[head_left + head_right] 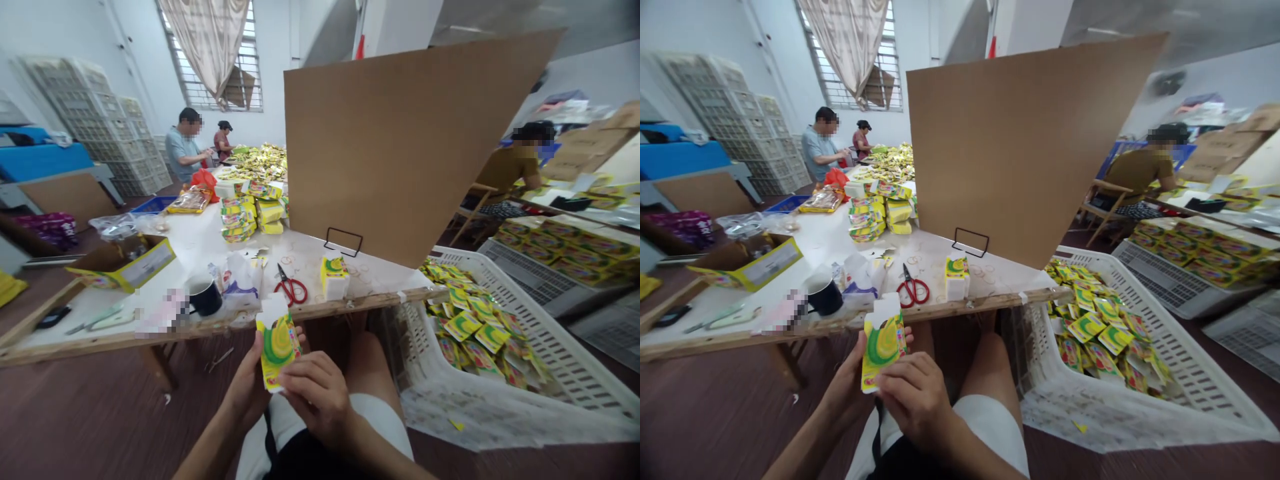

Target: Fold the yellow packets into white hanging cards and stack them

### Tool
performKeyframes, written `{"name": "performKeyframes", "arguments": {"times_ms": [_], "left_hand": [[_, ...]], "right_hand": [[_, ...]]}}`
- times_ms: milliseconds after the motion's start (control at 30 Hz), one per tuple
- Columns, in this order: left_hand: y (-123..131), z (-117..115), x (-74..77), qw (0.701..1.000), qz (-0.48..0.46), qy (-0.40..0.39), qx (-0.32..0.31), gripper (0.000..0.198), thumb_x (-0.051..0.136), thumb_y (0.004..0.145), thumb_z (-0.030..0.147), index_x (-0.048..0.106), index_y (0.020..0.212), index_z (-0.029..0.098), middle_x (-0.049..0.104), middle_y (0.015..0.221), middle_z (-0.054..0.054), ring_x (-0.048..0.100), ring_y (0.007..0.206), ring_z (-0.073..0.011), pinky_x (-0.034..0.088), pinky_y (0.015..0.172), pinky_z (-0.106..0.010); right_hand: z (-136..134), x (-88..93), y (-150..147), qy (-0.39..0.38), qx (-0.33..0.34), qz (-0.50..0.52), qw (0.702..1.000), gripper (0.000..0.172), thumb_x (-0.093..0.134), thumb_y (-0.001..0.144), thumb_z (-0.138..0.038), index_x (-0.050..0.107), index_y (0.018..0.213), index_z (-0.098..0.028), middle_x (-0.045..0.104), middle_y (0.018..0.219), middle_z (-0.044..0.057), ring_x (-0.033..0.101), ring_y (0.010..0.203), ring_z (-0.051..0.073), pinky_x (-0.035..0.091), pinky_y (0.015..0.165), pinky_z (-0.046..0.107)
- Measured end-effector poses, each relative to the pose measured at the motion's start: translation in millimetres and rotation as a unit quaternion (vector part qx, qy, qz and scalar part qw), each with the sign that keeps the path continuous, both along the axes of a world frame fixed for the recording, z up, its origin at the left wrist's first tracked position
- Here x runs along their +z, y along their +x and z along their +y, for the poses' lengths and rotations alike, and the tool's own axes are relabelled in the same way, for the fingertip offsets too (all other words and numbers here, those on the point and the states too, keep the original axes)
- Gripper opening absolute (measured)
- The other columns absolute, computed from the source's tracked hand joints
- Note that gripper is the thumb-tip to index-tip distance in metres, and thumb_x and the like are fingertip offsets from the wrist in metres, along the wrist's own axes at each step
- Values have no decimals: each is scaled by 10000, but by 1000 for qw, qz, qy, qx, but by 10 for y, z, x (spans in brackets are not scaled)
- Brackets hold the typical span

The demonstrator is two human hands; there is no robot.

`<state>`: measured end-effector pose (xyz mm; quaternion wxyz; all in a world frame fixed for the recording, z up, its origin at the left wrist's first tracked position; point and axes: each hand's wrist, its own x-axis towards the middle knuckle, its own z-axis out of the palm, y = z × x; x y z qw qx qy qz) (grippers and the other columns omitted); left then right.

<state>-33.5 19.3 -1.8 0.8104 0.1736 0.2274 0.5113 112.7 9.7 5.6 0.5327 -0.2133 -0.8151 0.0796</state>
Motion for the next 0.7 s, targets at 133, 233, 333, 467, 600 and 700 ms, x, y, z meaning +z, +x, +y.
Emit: {"name": "performKeyframes", "arguments": {"times_ms": [133,233,333,467,600,700], "left_hand": [[-10,-19,64,999,-32,16,13,630,282,901,563,607,1195,110,635,1192,-167,518,1194,-307,323,1063,-463],[5,-22,59,999,-5,31,15,614,316,894,561,611,1186,109,628,1201,-165,520,1190,-308,350,1046,-457],[14,-46,45,998,37,44,12,602,385,867,576,630,1153,107,630,1196,-163,536,1170,-307,388,1019,-442],[28,-100,15,992,89,70,53,431,597,798,479,674,1058,144,677,1117,-132,595,1087,-295,451,955,-419],[67,-117,-17,986,122,89,75,369,710,740,358,668,1057,175,707,1041,-95,645,990,-262,491,893,-375],[89,-98,-48,980,147,92,97,378,719,737,325,651,1076,172,712,1010,-87,657,953,-249,508,854,-357]], "right_hand": [[-21,-13,16,-25,-1,26,999,243,617,801,-100,635,1020,-204,709,897,41,631,824,170,516,715,319],[-63,-20,59,-66,8,14,998,327,621,794,-102,628,1076,-267,709,919,33,634,841,188,519,725,348],[-102,-51,93,-120,22,2,993,377,628,791,-154,611,1126,-326,689,998,33,619,925,217,506,805,395],[-12,-113,93,-239,-44,74,967,386,592,826,-271,573,1211,-256,592,1200,97,532,1127,260,439,953,447],[134,-141,46,-400,-52,102,909,487,606,821,-368,524,1263,-181,590,1214,119,552,1114,250,433,977,411],[165,-100,19,-434,-28,103,894,488,642,791,-380,549,1225,-176,619,1167,98,573,1070,236,444,954,374]]}}
